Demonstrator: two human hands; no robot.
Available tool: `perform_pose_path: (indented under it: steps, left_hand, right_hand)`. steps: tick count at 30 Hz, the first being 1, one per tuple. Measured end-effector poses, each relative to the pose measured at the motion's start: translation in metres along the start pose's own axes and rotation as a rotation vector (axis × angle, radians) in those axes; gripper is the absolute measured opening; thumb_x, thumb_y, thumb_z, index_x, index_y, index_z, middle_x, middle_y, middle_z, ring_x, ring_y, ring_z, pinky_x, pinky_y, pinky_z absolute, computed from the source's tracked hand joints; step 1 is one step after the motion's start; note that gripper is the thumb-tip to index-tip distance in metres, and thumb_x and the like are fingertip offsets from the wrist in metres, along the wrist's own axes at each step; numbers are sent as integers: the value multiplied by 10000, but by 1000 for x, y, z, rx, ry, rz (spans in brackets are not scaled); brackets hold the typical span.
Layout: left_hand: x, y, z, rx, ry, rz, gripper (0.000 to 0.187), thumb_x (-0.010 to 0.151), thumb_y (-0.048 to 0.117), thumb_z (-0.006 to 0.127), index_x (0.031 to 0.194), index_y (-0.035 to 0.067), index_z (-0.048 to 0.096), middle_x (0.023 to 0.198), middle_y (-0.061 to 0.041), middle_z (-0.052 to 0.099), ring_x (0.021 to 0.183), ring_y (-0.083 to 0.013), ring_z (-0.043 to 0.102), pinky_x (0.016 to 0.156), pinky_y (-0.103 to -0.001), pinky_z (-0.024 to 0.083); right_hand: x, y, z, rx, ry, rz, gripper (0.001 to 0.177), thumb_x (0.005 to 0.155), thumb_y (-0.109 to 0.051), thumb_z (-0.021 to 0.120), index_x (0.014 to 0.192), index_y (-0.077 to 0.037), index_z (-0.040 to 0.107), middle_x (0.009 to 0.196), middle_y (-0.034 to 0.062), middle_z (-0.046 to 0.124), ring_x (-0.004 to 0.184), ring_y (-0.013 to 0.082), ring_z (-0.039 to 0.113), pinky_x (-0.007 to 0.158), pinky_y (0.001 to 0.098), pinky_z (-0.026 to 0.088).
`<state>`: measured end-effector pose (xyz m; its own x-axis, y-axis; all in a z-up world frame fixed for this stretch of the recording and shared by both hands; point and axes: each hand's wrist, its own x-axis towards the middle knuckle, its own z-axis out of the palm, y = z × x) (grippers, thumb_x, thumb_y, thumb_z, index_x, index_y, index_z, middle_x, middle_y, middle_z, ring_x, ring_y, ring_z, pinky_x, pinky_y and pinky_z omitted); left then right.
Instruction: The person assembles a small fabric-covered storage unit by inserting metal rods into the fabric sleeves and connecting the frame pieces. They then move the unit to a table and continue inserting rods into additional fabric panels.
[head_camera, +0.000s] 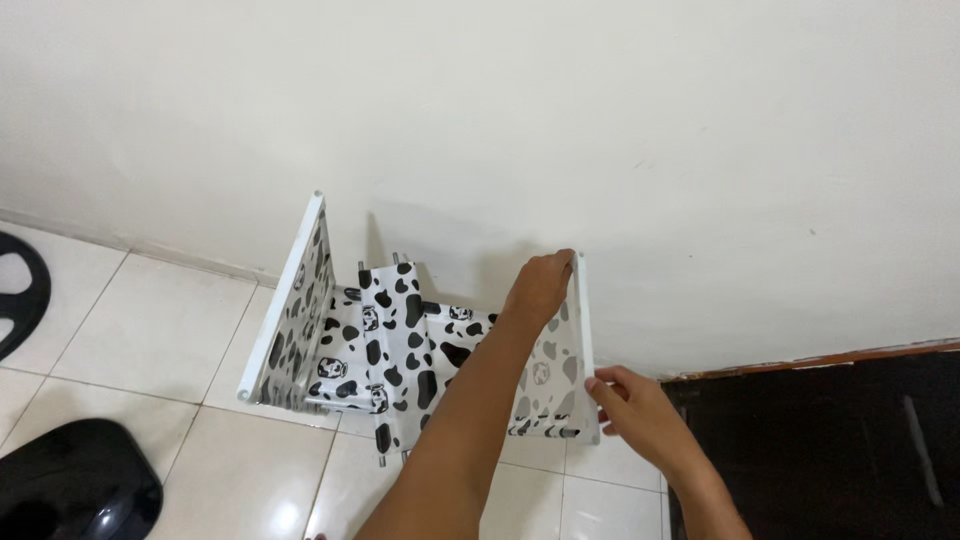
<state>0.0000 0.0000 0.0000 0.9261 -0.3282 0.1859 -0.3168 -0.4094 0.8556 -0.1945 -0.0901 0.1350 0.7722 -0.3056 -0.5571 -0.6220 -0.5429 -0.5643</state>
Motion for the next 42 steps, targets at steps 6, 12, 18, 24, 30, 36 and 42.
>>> perform_pose_path:
  steps: [6,12,18,24,30,36,42]
  left_hand:
    - [-32,30,-21,-72,80,-28,404,961,179,600,1309,-24,586,1095,-250,703,1008,-422,676,874,-486,533]
    - [-119,48,-36,-112,156,5,335,912,126,623,1211,-24,630,1137,-241,679,1009,-406,665,870,-466,531]
    - [-210,63,-39,-324,-228,-91,226,904,95,611,1076,26,740,1100,-191,683,983,-350,683,884,-411,545]
    - [-232,64,-24,-427,-99,-103,237,904,94,634,1099,37,755,1110,-169,671,987,-326,664,879,-402,530]
    - [-234,57,-13,-421,-64,-70,228,926,106,660,1119,51,768,1090,-168,684,992,-319,666,865,-398,531]
    - [-234,54,-5,-442,-70,-111,253,887,106,685,1124,45,749,1163,-154,676,1003,-305,674,872,-391,534]
    - [-224,56,-13,-471,-116,-240,240,852,141,658,1049,46,757,1103,-133,713,954,-283,695,859,-364,545]
  right_hand:
    - [-27,3,1,-3,-118,68,399,970,-328,661,1176,11,699,853,119,753,810,194,749,753,335,624]
    - [-33,6,8,100,-53,-5,327,949,-249,642,1086,38,718,868,103,735,781,174,742,758,315,613]
    - [-37,13,17,144,33,-75,309,983,-219,615,1071,60,710,882,124,735,772,169,708,739,303,603]
    - [-38,14,27,216,90,-102,286,998,-169,577,1132,60,684,957,128,717,847,168,696,773,296,623]
    - [-41,12,32,263,128,-75,293,995,-162,567,1151,63,673,961,114,705,875,151,704,805,287,645]
    - [-42,14,34,275,146,-59,311,990,-182,611,1157,67,695,954,99,693,833,157,678,770,287,622]
    - [-36,21,39,342,160,-31,288,973,-171,635,1171,28,702,932,97,679,813,150,666,777,285,624]
